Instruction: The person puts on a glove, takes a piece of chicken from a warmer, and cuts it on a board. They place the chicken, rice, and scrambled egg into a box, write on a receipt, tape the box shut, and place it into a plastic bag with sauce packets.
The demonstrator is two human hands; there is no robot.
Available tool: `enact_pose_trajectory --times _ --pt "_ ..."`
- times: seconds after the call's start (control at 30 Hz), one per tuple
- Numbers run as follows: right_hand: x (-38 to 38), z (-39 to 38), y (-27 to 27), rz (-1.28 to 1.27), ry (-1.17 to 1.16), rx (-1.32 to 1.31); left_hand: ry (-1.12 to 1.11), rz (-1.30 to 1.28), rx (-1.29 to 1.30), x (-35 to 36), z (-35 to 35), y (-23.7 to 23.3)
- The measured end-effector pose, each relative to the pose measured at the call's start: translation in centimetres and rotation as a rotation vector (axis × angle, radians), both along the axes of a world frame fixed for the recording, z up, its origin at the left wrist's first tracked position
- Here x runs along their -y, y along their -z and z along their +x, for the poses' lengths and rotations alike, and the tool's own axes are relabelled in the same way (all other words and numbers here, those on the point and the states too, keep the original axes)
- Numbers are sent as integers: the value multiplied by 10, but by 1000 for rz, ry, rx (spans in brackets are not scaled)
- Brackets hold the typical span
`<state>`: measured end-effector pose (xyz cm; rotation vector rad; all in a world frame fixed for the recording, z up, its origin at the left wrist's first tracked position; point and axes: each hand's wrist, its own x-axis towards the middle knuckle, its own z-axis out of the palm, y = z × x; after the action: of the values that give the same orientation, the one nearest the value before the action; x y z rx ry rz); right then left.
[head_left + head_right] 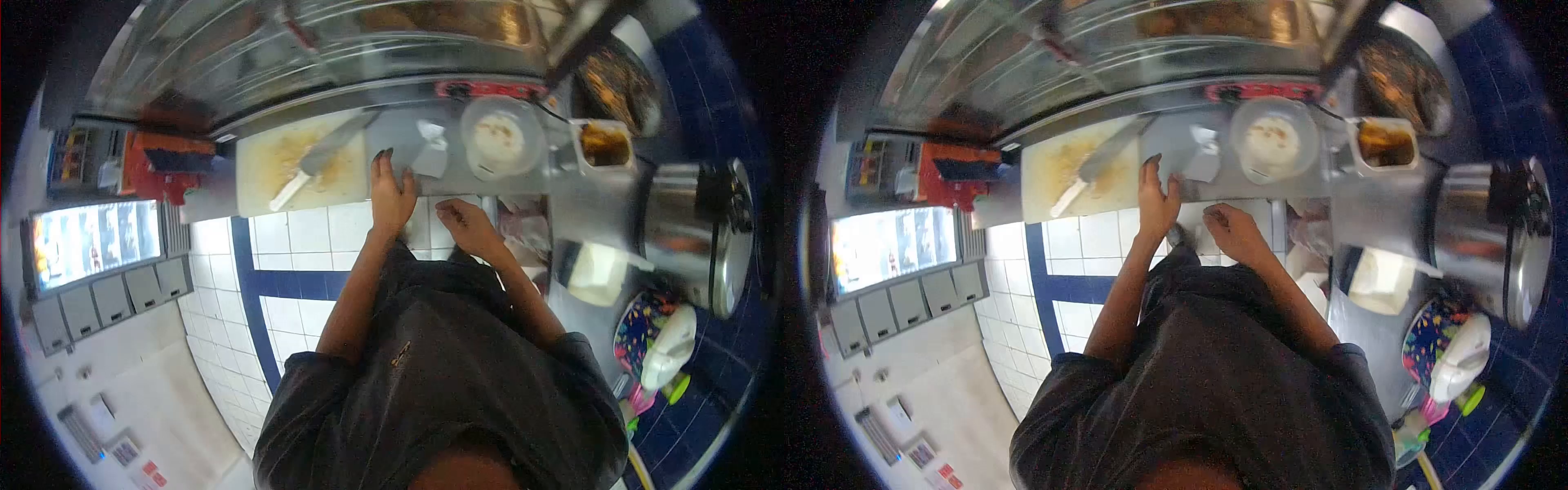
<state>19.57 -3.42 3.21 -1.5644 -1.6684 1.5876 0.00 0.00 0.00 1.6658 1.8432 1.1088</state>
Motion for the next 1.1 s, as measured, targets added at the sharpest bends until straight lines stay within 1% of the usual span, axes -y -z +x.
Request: enact_pose_trajectory --times 0.07,0.1,0.17,0.2,0.23,0.27,0.3,0.33,0.37,0.4,0.43,0.47,0.5,0.53,0.57,0.63,0.67,0.7,0.73,0.77,0.83,0.87,0.9,0.93,0.97,1.0,1.03,1.1 --pt "-5 13 13 67 7 -125 -129 4 -7 20 1 -7" --pt "-16 -102 27 72 13 -234 -182 21 -247 16 -116 -33" --pt "-27 -142 50 -5 97 -517 -276 -12 -353 12 -143 -41" --pt "-34 -157 48 -69 163 -610 -267 1 -315 3 -151 -29" --pt "-40 -185 47 -51 175 -604 -184 -100 -393 -4 -170 -19" --pt "-45 -211 49 -182 274 -692 -95 -202 -469 -10 -187 -9" --pt "-54 -232 52 -306 372 -775 -77 -183 -453 -17 -200 0" --pt "-63 -252 60 -278 388 -764 2 -132 -440 -23 -210 10" --pt "-72 -272 70 -384 442 -813 82 -82 -430 -26 -217 13" --pt "-80 -287 74 -489 495 -868 79 -54 -421 -27 -218 1" --pt "-88 -296 69 -467 514 -868 101 -38 -413 -30 -220 -15" --pt "-95 -304 61 -522 543 -808 96 -15 -359 -31 -222 -31" --pt "-96 -313 48 -584 574 -751 94 0 -307 -30 -225 -42" --pt "-96 -325 15 -556 663 -821 88 -5 -301 -30 -227 -47" --pt "-95 -329 15 -541 683 -829 111 5 -301 -32 -230 -55" --pt "-92 -330 13 -486 677 -945 170 28 -235 -31 -229 -78" --pt "-92 -326 10 -469 690 -946 178 20 -197 -28 -225 -85" --pt "-93 -319 -3 -503 673 -877 186 31 -190 -25 -222 -89" --pt "-96 -316 -14 -535 651 -811 211 129 -188 -24 -220 -92" --pt "-96 -314 -19 -521 652 -817 239 226 -189 -22 -219 -96" --pt "-95 -309 -35 -485 646 -1113 281 268 -232 -15 -216 -105" --pt "-94 -303 -47 -376 497 -1209 377 266 -222 -13 -213 -111" --pt "-101 -295 -58 -347 499 -1210 475 260 -214 -13 -208 -117" --pt "-106 -287 -67 -418 502 -1125 489 280 -213 -16 -202 -123" --pt "-110 -281 -71 -493 508 -1042 563 331 -218 -18 -196 -129" --pt "-108 -273 -72 -351 380 -1161 639 377 -225 -19 -191 -134" --pt "-111 -267 -69 -344 395 -1171 658 376 -228 -18 -185 -140" --pt "-126 -248 -61 -289 275 -1424 872 444 -159 -19 -167 -153"
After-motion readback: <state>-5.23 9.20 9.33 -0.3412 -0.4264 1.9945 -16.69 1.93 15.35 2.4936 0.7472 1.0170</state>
